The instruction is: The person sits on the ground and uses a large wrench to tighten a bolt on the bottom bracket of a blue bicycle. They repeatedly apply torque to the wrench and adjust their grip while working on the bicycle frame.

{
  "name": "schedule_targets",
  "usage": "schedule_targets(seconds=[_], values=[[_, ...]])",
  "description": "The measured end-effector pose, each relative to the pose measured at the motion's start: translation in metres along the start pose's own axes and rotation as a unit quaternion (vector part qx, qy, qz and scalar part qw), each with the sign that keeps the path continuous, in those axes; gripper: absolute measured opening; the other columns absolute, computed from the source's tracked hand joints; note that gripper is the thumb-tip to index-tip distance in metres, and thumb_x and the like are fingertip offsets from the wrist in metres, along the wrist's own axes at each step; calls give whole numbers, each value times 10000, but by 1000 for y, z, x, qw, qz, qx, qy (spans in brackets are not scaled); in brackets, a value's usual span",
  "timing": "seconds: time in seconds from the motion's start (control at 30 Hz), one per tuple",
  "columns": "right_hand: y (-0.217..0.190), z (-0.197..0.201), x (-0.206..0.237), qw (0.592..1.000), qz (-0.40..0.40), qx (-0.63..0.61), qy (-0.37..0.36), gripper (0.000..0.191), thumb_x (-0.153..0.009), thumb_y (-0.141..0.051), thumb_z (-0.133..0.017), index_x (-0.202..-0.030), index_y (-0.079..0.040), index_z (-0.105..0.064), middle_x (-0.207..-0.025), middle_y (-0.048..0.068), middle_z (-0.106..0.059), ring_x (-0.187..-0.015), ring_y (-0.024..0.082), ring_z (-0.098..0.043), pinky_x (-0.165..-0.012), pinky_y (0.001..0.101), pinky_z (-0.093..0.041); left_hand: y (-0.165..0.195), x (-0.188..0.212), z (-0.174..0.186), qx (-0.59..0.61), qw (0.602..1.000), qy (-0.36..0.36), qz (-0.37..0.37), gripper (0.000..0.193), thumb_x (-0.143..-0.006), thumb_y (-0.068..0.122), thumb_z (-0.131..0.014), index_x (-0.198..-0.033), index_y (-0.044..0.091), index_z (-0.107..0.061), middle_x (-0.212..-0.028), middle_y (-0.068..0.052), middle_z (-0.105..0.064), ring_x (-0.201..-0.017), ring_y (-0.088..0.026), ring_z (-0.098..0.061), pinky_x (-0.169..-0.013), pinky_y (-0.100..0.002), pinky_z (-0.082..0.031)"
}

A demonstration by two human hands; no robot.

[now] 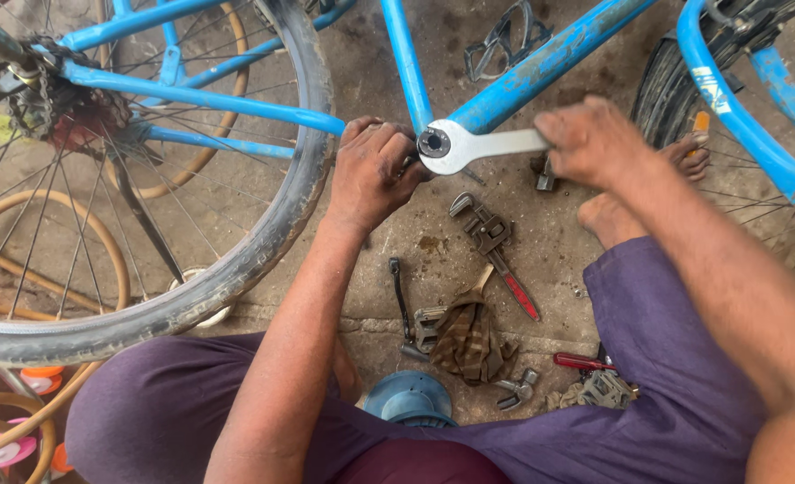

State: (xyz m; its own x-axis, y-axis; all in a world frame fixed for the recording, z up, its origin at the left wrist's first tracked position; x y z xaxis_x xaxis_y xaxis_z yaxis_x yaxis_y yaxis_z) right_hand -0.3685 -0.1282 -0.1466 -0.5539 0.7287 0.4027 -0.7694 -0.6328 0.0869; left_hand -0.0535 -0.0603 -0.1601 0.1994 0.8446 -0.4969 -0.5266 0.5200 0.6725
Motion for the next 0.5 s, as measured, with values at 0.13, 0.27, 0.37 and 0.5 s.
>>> schedule_targets(seconds=[0.13, 0.27, 0.37, 0.5], values=[[-17, 1, 24, 989, 2, -49, 137, 222, -804, -146, -710, -964, -85, -569, -806, 78, -632, -814, 311, -658, -793, 463, -512, 0, 1, 1, 7, 1000, 17, -14, 363, -740, 235, -909, -919, 94, -627, -974, -53, -689, -944, -285, -673, -1016, -471, -458], [-16, 4, 26, 990, 4, -50, 130, 213, -804, -132, -707, -942, -83, -554, -808, 68, -628, -819, 314, -657, -788, 459, -496, 2, 0, 0, -6, 1000, 16, -5, 368, -722, 243, -923, -893, 94, -633, -914, -50, -672, -918, -279, -673, -1006, -467, -468], [-7, 7, 14, 992, 14, -43, 114, 228, -779, -136, -726, -931, -92, -563, -778, 49, -625, -789, 295, -658, -786, 448, -492, 4, -1, 2, -9, 1000, 22, -6, 375, -715, 254, -930, -889, 96, -638, -903, -54, -669, -915, -279, -672, -1002, -459, -473], [4, 10, -2, 992, 44, -18, 116, 250, -763, -128, -749, -937, -96, -573, -768, 32, -627, -785, 263, -666, -779, 434, -488, 3, -1, 2, -5, 1000, 19, -2, 378, -705, 258, -927, -900, 97, -645, -929, -45, -688, -925, -270, -678, -1004, -458, -468]])
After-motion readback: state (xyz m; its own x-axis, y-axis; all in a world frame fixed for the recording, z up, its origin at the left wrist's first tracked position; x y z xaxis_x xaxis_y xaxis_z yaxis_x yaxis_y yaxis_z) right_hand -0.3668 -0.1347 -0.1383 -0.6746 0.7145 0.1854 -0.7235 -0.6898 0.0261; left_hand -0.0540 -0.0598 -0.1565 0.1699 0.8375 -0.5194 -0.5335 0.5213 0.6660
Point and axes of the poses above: each hand's wrist, its own x-axis away from the middle knuckle, its own z-axis out of the back of the hand, y = z × x, the point moved 3 cm from there along -x, towards the middle knuckle
